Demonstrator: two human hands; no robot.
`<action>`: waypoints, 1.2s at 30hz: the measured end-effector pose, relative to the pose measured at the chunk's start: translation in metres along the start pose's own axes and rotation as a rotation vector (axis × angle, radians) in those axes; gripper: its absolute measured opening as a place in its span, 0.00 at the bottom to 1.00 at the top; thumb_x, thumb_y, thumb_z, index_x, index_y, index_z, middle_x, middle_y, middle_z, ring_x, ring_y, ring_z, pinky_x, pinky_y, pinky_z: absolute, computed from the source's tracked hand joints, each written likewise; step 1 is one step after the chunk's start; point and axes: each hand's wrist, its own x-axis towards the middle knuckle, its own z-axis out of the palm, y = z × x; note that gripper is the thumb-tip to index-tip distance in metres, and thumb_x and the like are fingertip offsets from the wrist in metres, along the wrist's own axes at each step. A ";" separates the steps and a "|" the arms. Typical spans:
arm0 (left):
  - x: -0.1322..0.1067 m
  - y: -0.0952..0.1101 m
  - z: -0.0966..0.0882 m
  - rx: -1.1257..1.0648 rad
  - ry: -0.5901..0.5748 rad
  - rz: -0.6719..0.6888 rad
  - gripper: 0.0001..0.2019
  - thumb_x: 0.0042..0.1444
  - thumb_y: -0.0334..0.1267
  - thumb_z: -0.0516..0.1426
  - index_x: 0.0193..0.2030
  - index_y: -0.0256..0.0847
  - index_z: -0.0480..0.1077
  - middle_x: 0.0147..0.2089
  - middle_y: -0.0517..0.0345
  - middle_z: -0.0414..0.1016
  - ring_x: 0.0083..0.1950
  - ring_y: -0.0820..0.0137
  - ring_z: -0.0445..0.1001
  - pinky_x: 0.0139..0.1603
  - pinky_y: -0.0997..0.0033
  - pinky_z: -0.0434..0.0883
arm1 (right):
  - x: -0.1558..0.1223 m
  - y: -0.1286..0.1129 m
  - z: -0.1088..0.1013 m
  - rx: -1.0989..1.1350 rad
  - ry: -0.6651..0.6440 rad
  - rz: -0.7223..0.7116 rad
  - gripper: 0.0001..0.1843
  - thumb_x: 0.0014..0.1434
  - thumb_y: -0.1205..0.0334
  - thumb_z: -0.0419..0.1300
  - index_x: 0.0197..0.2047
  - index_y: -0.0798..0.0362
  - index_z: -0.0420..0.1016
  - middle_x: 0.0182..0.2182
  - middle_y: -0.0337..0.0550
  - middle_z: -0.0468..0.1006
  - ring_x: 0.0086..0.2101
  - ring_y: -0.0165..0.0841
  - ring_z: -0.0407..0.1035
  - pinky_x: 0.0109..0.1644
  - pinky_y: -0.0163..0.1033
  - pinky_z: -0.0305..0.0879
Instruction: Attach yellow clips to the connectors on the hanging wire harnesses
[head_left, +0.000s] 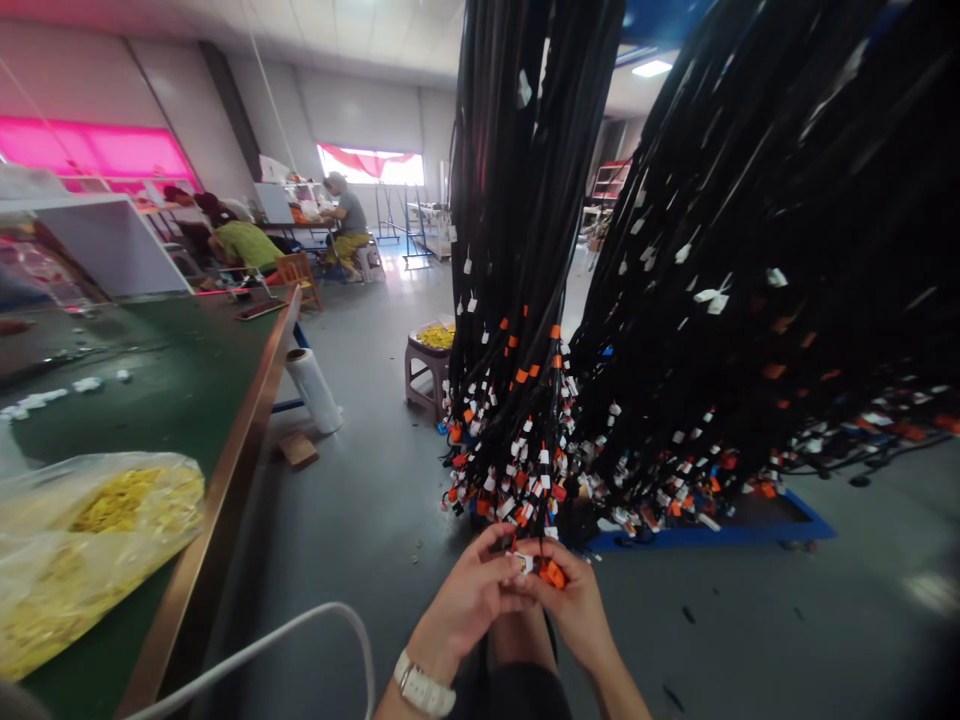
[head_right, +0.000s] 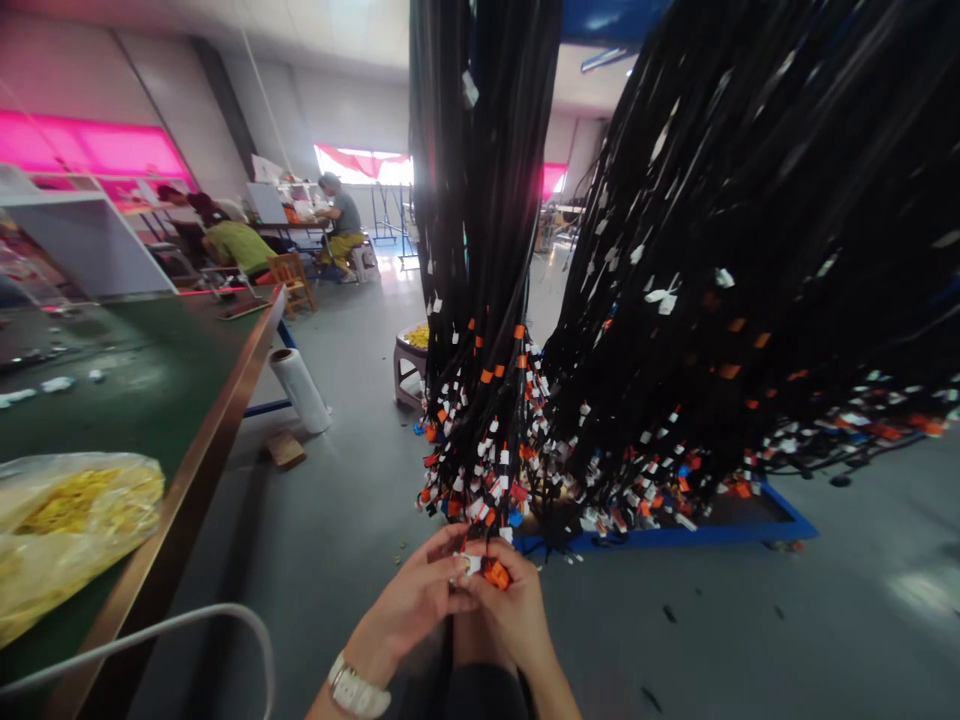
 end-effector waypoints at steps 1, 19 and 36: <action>0.001 -0.002 -0.001 -0.028 0.020 0.023 0.20 0.43 0.30 0.64 0.44 0.40 0.66 0.35 0.57 0.72 0.29 0.75 0.70 0.35 0.69 0.70 | 0.000 0.000 0.001 -0.007 0.000 -0.001 0.11 0.41 0.57 0.68 0.30 0.51 0.78 0.29 0.43 0.78 0.31 0.37 0.71 0.36 0.40 0.66; 0.008 -0.015 -0.002 -0.119 0.079 0.152 0.20 0.41 0.25 0.64 0.36 0.39 0.57 0.30 0.60 0.73 0.28 0.78 0.70 0.31 0.78 0.66 | 0.000 0.011 0.001 -0.010 -0.007 -0.044 0.07 0.43 0.62 0.66 0.29 0.51 0.77 0.27 0.40 0.75 0.30 0.35 0.68 0.34 0.36 0.63; 0.006 -0.018 -0.013 -0.126 0.094 0.147 0.12 0.45 0.27 0.63 0.35 0.37 0.65 0.34 0.55 0.75 0.34 0.72 0.73 0.36 0.74 0.69 | -0.004 0.028 0.008 -0.101 0.006 -0.105 0.15 0.51 0.55 0.62 0.41 0.51 0.77 0.40 0.48 0.78 0.41 0.41 0.71 0.46 0.44 0.67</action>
